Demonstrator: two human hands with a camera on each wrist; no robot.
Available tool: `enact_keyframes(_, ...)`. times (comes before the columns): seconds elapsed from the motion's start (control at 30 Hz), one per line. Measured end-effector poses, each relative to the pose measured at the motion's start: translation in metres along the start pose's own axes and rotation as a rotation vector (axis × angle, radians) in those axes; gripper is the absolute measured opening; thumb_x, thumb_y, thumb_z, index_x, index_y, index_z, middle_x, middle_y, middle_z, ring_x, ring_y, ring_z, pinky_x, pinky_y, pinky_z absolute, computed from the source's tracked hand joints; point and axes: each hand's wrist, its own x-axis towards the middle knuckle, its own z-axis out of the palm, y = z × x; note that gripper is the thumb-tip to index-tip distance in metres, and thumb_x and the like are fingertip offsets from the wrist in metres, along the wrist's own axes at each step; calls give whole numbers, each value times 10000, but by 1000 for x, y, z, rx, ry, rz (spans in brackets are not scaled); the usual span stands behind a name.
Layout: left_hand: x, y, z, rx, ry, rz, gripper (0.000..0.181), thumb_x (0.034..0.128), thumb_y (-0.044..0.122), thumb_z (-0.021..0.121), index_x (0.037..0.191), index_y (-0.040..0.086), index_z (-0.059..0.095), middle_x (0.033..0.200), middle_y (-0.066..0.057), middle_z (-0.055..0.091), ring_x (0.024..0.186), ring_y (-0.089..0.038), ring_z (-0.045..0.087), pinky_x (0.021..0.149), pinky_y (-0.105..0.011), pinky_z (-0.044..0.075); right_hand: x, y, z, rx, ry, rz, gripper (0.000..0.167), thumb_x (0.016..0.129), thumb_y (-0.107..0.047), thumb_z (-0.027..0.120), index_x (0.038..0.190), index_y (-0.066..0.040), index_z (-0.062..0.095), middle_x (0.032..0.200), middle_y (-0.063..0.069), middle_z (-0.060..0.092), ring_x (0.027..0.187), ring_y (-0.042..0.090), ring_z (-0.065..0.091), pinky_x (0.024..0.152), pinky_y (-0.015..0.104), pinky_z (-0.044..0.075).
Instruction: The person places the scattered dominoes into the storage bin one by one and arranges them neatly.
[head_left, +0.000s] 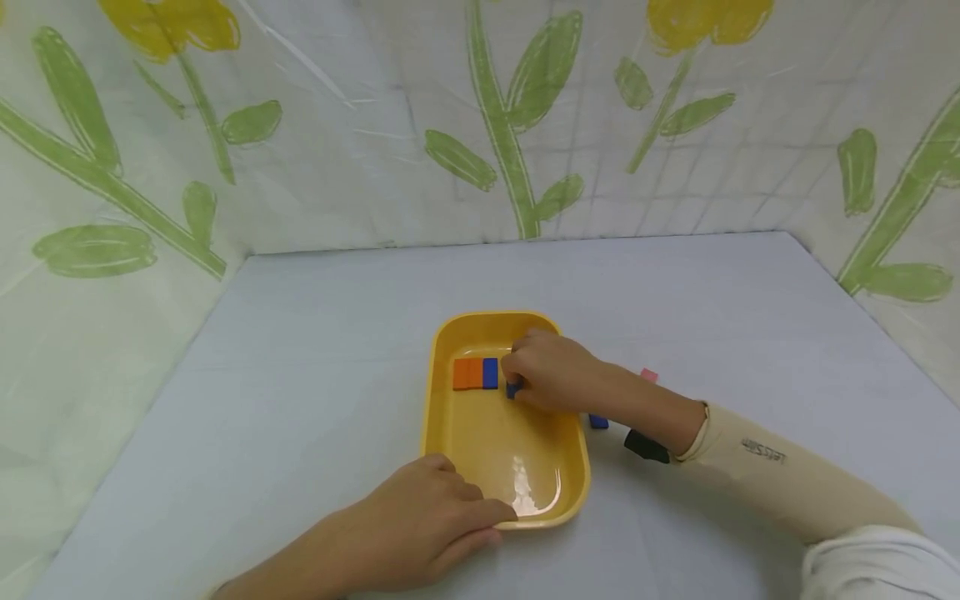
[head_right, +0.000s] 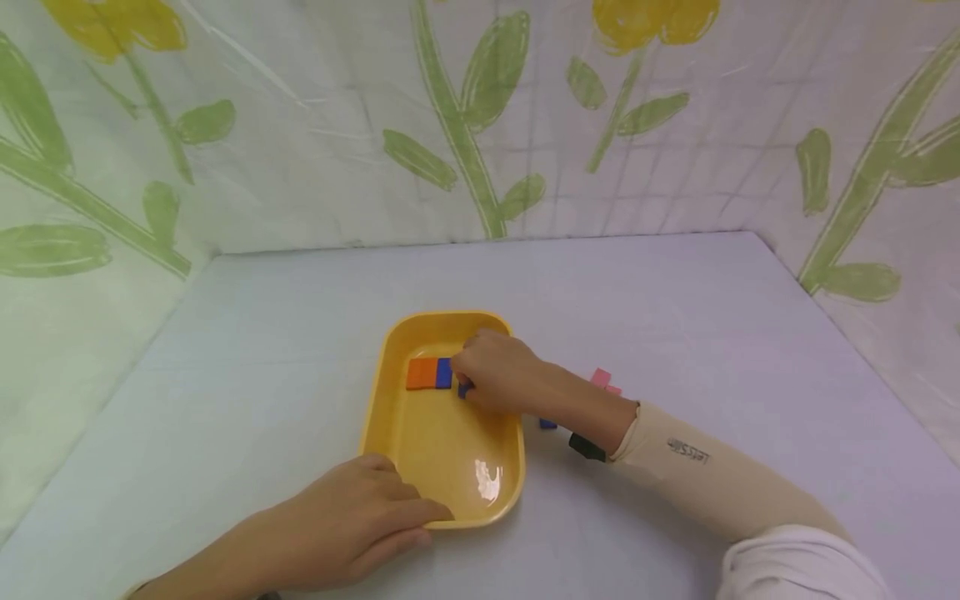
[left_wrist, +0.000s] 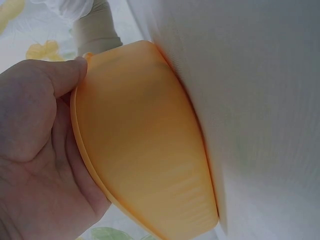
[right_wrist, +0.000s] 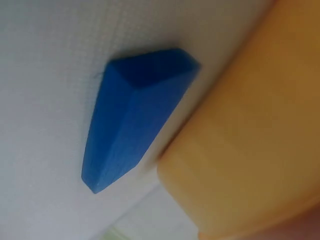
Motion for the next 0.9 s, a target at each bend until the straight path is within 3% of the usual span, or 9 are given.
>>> enact_keyframes(0.17,0,1,-1,-1,-5,-5,191,1051,298,515,1141,232,669,806,162,626,734,27,564,749,-241,405,6,0,3,-13,-1,22,140,830,-118,818,865,-129,683,828,-13,603,831,202,510,779,328,455)
enact_keyframes(0.37,0,1,-1,7,-10,-4,198,1054,301,508,1145,234,670,809,162,629,735,25,567,744,-244,408,9,-1,3,-3,-9,59,227,833,-116,825,1011,-100,685,946,32,657,902,214,544,857,354,479)
enact_keyframes(0.9,0,1,1,4,-4,-13,199,1056,302,504,1135,233,673,809,162,633,730,24,564,748,-242,411,10,-2,5,11,26,53,243,829,-117,829,1029,-104,691,988,39,681,941,224,546,878,357,474)
